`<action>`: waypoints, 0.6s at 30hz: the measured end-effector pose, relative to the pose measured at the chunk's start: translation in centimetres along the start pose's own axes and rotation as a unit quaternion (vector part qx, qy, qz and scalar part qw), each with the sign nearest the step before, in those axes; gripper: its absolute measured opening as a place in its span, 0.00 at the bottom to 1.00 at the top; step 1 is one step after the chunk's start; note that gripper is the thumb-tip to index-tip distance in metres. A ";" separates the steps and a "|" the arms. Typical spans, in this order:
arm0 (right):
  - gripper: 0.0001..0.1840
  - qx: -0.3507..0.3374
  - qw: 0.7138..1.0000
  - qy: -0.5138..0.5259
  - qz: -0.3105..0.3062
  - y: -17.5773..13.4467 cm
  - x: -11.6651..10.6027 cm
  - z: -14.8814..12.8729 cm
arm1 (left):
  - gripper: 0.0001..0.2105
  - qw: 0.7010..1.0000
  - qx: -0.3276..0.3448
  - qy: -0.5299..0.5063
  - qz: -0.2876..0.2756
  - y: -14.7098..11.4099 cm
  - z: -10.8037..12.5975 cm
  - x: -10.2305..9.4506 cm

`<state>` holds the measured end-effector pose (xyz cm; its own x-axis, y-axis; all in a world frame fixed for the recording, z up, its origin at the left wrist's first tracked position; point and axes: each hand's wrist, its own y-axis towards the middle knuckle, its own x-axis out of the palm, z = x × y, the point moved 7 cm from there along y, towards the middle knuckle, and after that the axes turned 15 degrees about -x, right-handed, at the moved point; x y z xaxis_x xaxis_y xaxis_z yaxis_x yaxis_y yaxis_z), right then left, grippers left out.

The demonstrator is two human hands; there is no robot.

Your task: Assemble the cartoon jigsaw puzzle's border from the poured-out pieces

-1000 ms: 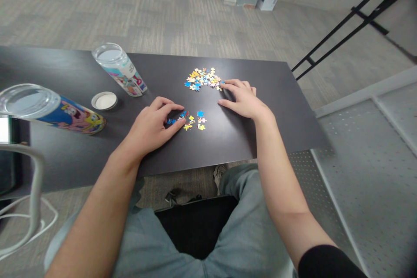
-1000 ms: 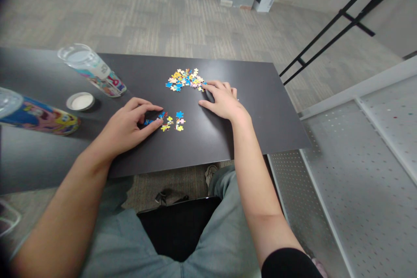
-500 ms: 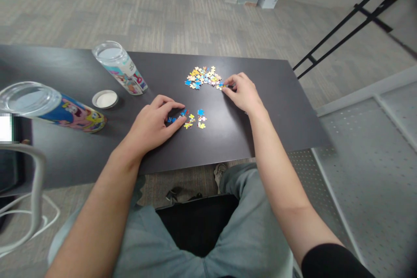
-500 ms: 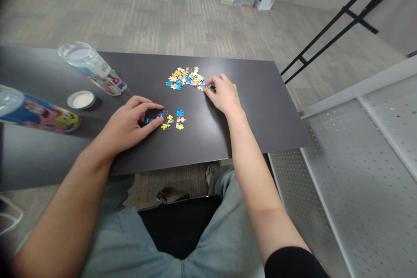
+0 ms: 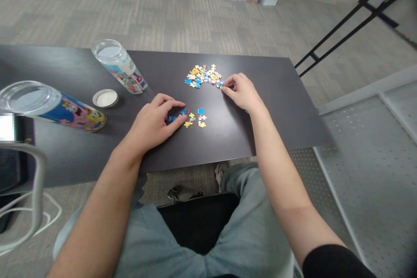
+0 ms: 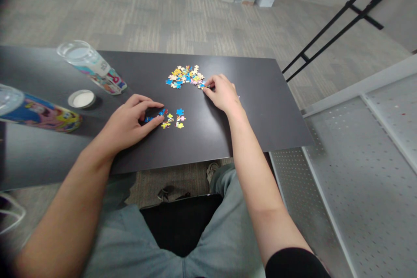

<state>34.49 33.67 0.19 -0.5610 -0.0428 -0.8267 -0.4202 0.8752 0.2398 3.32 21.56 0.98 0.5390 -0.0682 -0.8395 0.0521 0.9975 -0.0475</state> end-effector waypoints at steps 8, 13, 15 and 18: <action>0.07 -0.015 0.995 0.103 -0.003 -0.3 0.3 -0.8 | 0.22 1.000 0.001 -0.005 -0.005 0.0 -0.1 0.1; 0.07 -0.046 0.979 0.194 -0.035 -0.3 1.1 -1.3 | 0.24 1.000 0.004 0.006 -0.004 0.0 0.0 0.1; 0.09 -0.056 0.974 0.213 -0.052 -0.3 1.4 -1.4 | 0.24 1.000 0.004 0.005 -0.005 0.0 0.0 0.1; 0.11 -0.055 0.977 0.201 -0.045 -0.2 1.4 -1.3 | 0.23 1.000 0.002 0.001 -0.005 0.0 0.0 0.1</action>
<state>32.88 32.79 -0.42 -0.7443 -0.3227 -0.5848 -0.5424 0.8029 0.2473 3.36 21.54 0.88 0.5372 -0.0788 -0.8397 0.0608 0.9967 -0.0546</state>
